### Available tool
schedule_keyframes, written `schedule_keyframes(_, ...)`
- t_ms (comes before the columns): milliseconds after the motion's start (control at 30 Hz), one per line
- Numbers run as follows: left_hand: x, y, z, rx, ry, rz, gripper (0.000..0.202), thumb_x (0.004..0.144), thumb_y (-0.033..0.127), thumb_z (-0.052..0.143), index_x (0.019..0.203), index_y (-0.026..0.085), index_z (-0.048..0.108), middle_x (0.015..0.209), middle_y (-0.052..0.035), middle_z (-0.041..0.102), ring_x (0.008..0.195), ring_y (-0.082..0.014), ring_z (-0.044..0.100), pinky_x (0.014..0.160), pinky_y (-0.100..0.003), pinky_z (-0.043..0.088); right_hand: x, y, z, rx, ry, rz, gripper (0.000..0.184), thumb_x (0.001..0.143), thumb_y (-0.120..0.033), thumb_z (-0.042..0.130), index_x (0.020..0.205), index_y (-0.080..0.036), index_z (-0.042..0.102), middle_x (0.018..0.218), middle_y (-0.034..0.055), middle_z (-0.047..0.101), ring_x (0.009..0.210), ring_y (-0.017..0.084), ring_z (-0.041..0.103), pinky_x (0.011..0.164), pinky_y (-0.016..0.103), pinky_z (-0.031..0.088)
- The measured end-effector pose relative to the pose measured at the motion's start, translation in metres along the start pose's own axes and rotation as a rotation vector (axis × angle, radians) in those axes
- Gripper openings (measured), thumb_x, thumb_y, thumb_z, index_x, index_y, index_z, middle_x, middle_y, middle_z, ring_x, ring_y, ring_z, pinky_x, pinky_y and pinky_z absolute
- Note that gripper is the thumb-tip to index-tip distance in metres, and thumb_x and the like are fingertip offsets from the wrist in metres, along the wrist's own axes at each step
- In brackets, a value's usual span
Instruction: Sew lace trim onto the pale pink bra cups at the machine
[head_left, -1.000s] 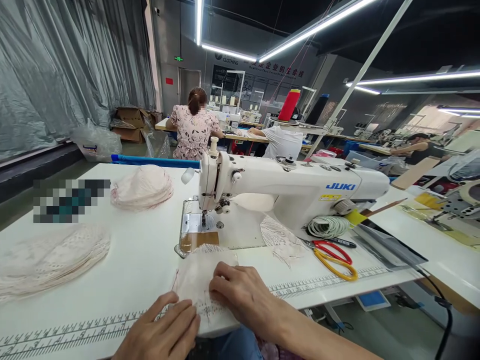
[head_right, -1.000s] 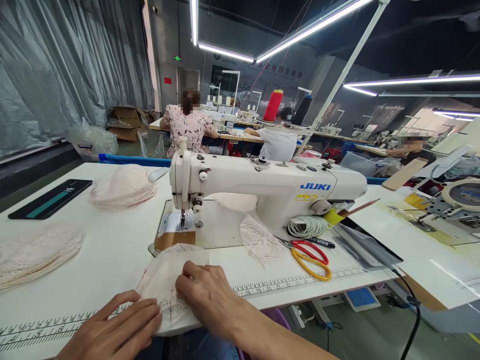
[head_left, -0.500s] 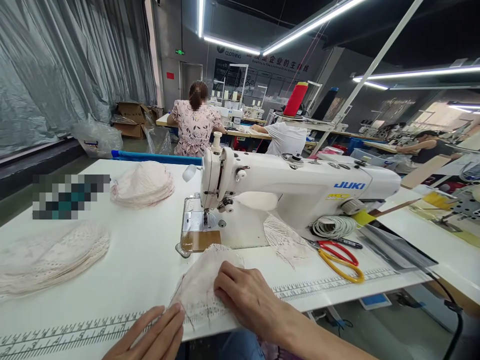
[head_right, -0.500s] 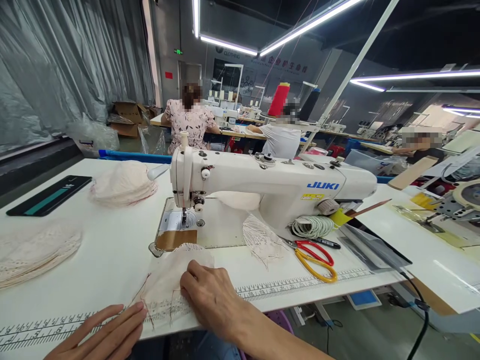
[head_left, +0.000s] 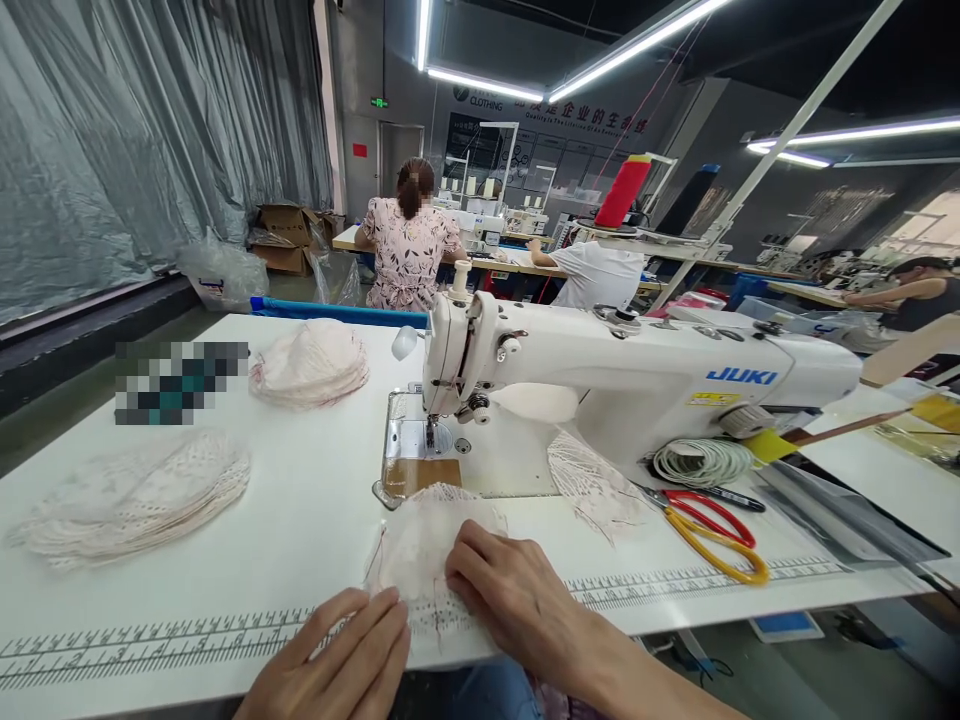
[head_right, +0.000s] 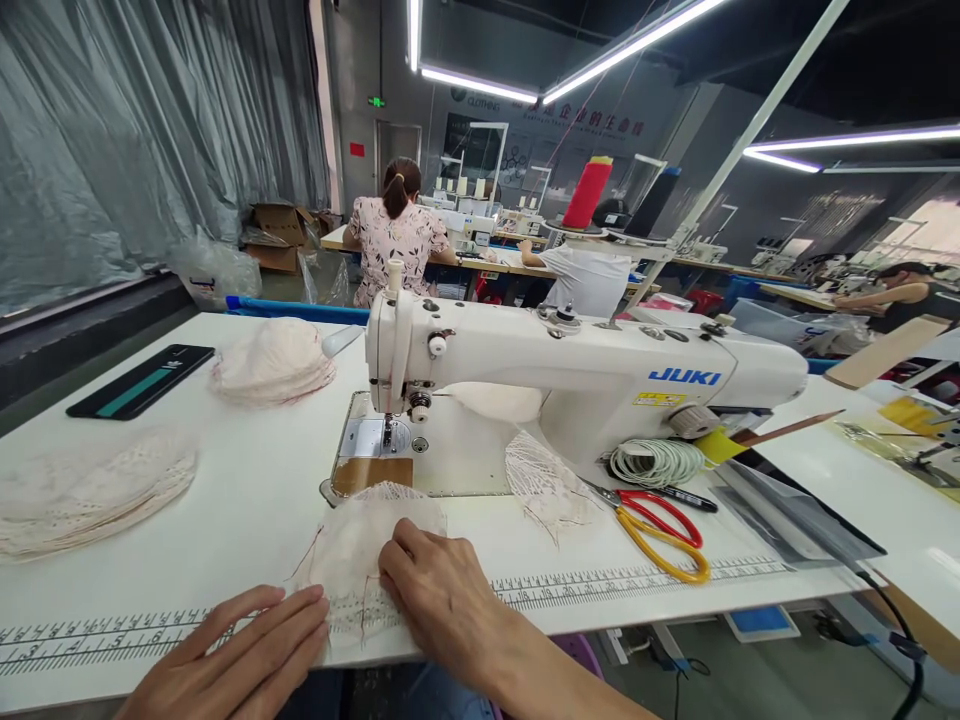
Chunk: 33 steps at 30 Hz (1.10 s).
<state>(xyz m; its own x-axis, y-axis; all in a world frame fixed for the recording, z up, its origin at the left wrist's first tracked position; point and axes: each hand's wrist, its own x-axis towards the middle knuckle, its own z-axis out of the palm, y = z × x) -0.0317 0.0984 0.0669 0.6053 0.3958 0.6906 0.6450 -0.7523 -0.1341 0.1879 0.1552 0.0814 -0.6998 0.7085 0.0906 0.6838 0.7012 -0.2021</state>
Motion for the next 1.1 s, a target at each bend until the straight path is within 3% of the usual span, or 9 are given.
schedule_keyframes(200,-0.001,0.004,0.014,-0.062,0.066,-0.099,0.03,0.096,0.012,0.041,0.086,0.015,0.069,0.084,-0.0032,0.076,0.08,-0.014,0.07,0.089,-0.032,0.041,0.001,0.0,-0.005,-0.013,-0.003,0.008,0.011,0.092,-0.015,0.044,0.082,-0.018,0.048,0.084,0.0009,0.054,0.061,0.012,0.049,0.049,0.024,0.023)
schedule_keyframes(500,0.005,0.003,0.016,0.022,-0.019,-0.053,0.041,0.099,0.013,0.028,0.088,0.014,0.068,0.077,-0.0017,0.073,0.074,-0.0138,0.066,0.078,-0.032,0.04,0.0,0.002,0.0,-0.013,0.001,-0.002,0.01,0.092,-0.015,0.045,0.084,-0.019,0.048,0.084,0.0008,0.054,0.062,0.012,0.05,0.05,0.024,0.025)
schedule_keyframes(700,-0.001,0.001,0.019,-0.024,-0.037,-0.044,0.033,0.098,0.015,0.035,0.094,0.017,0.068,0.087,-0.0016,0.073,0.081,-0.0145,0.065,0.08,-0.032,0.04,0.0,0.003,-0.003,-0.005,0.007,-0.014,0.011,0.092,-0.014,0.044,0.083,-0.018,0.048,0.085,0.0011,0.054,0.062,0.011,0.05,0.05,0.023,0.027)
schedule_keyframes(867,0.008,-0.003,0.021,-0.048,-0.047,-0.049,0.034,0.099,0.018,0.034,0.098,0.017,0.067,0.093,-0.0025,0.073,0.08,-0.0136,0.064,0.08,-0.031,0.041,0.002,0.003,-0.005,-0.038,-0.016,-0.032,0.009,0.092,-0.014,0.044,0.084,-0.019,0.046,0.085,0.0008,0.054,0.061,0.012,0.05,0.049,0.023,0.026)
schedule_keyframes(967,0.013,-0.006,0.025,-0.037,-0.054,-0.009,0.035,0.099,0.02,0.033,0.097,0.015,0.067,0.094,-0.0044,0.073,0.077,-0.0141,0.062,0.075,-0.03,0.042,0.003,0.003,-0.013,-0.046,-0.055,-0.046,0.013,0.083,-0.006,0.048,0.086,-0.019,0.046,0.087,0.0017,0.055,0.063,0.013,0.051,0.049,0.024,0.027)
schedule_keyframes(1100,0.011,-0.007,0.03,-0.014,-0.047,0.024,0.032,0.098,0.019,0.035,0.099,0.013,0.067,0.095,-0.0056,0.073,0.078,-0.0154,0.062,0.075,-0.03,0.042,0.005,0.002,-0.021,0.114,-0.07,-0.15,0.02,0.079,-0.002,0.048,0.091,-0.018,0.045,0.098,0.0043,0.055,0.074,0.013,0.055,0.051,0.022,0.032)
